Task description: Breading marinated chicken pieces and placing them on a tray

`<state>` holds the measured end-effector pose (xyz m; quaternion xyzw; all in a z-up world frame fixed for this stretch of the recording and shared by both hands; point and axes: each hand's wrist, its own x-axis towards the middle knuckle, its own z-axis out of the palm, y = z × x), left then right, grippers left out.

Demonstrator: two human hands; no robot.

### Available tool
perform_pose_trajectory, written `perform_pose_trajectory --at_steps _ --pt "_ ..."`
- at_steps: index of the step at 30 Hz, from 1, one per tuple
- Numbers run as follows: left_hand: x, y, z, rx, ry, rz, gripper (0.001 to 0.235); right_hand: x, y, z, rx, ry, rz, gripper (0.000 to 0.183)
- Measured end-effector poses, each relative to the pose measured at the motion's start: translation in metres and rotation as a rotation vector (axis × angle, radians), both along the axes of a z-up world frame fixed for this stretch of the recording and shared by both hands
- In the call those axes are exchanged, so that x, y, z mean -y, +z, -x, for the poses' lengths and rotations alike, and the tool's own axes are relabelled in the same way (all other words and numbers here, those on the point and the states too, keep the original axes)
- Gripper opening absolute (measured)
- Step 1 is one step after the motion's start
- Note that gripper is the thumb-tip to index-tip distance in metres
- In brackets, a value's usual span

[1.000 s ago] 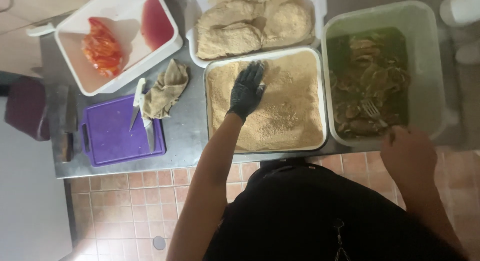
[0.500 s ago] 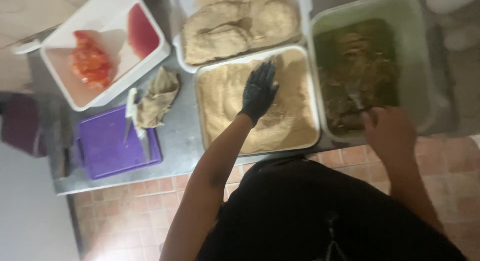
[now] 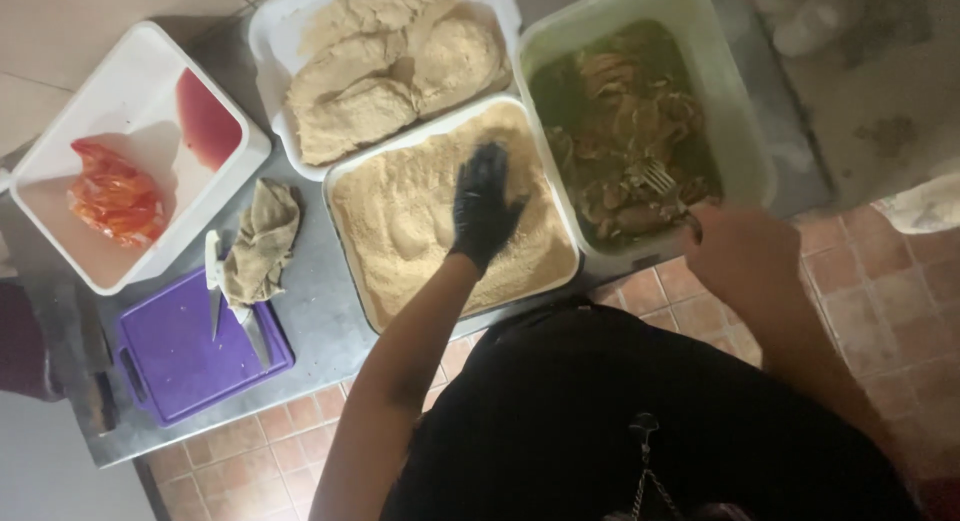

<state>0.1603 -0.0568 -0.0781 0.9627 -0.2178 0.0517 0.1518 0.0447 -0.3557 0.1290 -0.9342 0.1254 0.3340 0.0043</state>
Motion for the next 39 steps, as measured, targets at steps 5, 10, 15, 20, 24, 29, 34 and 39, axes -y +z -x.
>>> perform_pose_trajectory --at_steps 5,10,15,20,24,29,34,39 --pt "0.023 -0.010 0.016 0.062 -0.166 0.000 0.114 0.002 -0.024 -0.015 -0.115 -0.048 -0.090 0.036" --pt "0.021 -0.019 0.016 0.044 -0.153 -0.013 0.112 -0.009 -0.066 -0.027 -0.016 0.069 -0.011 0.030" --pt "-0.016 -0.008 0.009 0.168 0.008 0.131 0.072 -0.014 -0.045 -0.022 -0.037 -0.003 -0.065 0.042" --pt "-0.125 0.004 -0.005 -0.125 0.723 0.319 0.069 -0.007 -0.079 0.006 0.371 0.261 0.180 0.048" --pt "-0.132 0.019 -0.021 -0.402 0.544 0.359 0.068 -0.055 -0.056 0.001 0.726 0.280 -0.141 0.044" --pt "-0.130 -0.112 -0.035 -0.592 0.472 0.874 0.068 -0.121 -0.064 -0.020 0.759 0.429 -0.686 0.016" --pt "-0.128 -0.040 -0.033 -0.496 0.446 0.539 0.065 -0.153 -0.099 -0.038 0.589 0.495 -0.660 0.036" --pt "-0.138 0.062 -0.024 -0.374 0.340 0.402 0.059 -0.177 -0.136 -0.060 0.884 0.625 -0.581 0.068"
